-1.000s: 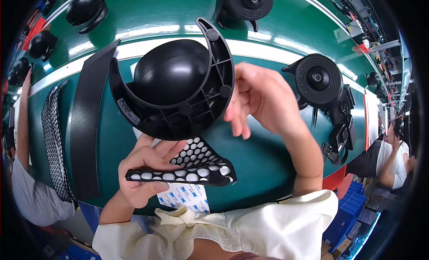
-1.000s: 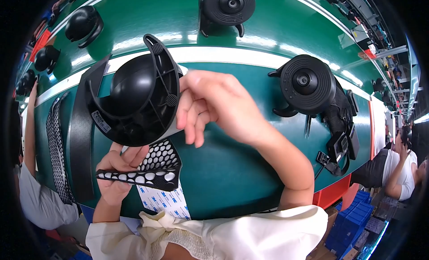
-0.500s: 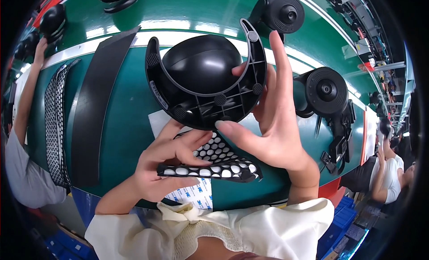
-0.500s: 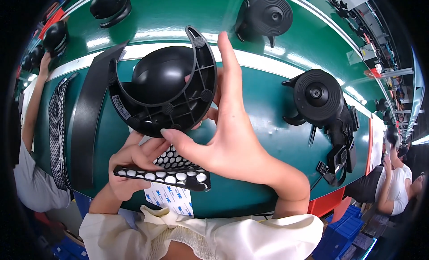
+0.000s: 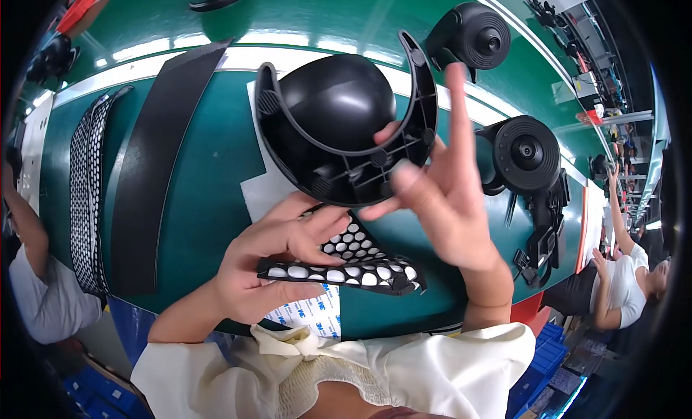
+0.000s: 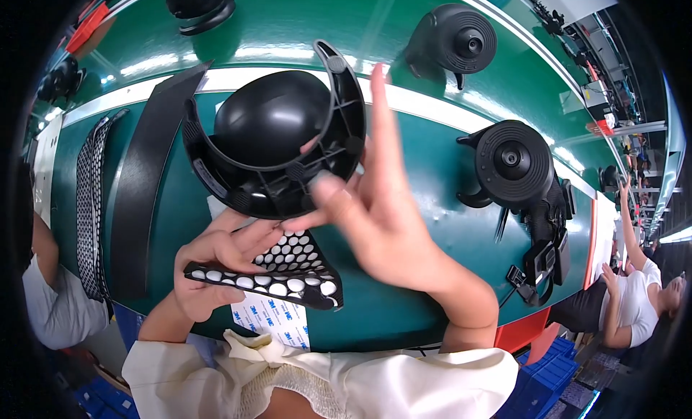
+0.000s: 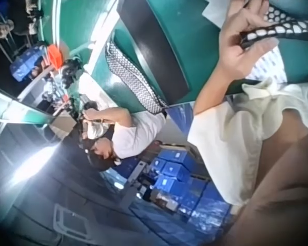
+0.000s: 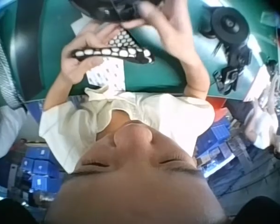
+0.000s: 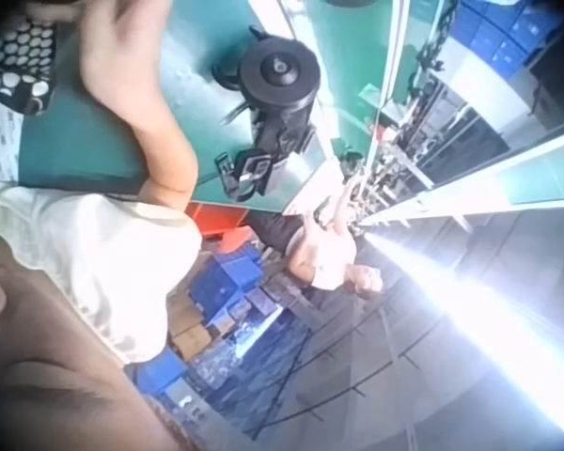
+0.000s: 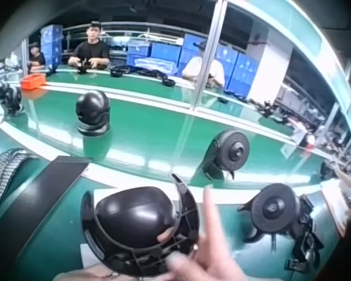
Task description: Assembling black plastic housing parts using adhesive strips and honeycomb padding on a factory assembly line.
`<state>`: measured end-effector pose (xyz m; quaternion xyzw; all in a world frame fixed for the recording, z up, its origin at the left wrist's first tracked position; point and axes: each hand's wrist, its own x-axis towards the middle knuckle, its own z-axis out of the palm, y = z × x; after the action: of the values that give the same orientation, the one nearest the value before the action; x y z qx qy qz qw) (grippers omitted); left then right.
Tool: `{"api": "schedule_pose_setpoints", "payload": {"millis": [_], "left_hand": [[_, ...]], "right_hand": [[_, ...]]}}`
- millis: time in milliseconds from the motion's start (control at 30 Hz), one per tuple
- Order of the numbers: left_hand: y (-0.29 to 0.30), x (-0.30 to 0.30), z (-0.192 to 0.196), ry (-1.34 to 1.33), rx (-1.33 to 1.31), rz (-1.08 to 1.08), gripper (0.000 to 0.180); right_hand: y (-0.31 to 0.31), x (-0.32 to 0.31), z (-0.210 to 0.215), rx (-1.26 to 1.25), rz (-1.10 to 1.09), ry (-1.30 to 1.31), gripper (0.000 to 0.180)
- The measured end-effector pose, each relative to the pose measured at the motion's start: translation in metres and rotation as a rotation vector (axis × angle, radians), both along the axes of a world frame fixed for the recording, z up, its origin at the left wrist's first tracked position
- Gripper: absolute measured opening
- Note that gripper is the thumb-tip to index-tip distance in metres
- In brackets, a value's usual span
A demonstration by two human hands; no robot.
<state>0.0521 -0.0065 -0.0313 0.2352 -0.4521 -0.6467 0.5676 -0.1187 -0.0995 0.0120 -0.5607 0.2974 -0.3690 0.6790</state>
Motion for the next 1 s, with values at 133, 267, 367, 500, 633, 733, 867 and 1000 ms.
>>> {"api": "schedule_pose_setpoints", "payload": {"millis": [133,267,367,500,633,733,867,1000], "left_hand": [[-0.002,0.000,0.005,-0.020,0.001,0.010,0.019],[-0.001,0.000,0.005,-0.040,-0.007,-0.004,0.018],[0.000,0.002,0.006,-0.079,-0.018,-0.003,0.018],[0.000,0.002,0.005,-0.120,-0.071,0.013,0.017],[0.001,0.005,0.002,-0.165,-0.089,0.008,0.017],[0.002,0.000,0.002,-0.166,-0.100,0.005,0.017],[0.003,-0.002,0.000,-0.123,-0.078,0.033,0.016],[0.006,-0.002,0.003,-0.147,-0.056,0.017,0.015]], "right_hand": [[-0.013,-0.006,-0.003,0.027,-0.086,-0.020,0.054],[-0.037,-0.011,-0.006,0.205,-0.007,0.015,0.051],[-0.035,-0.006,0.003,0.038,0.059,0.127,0.044],[-0.035,-0.012,-0.004,0.070,0.122,0.045,0.035],[-0.016,-0.002,0.002,-0.053,0.122,0.117,0.074],[-0.005,0.000,0.004,0.012,0.032,0.081,0.071],[-0.002,0.003,0.000,-0.034,0.017,0.081,0.067],[-0.014,-0.004,-0.002,0.076,-0.055,0.040,0.031]]}}
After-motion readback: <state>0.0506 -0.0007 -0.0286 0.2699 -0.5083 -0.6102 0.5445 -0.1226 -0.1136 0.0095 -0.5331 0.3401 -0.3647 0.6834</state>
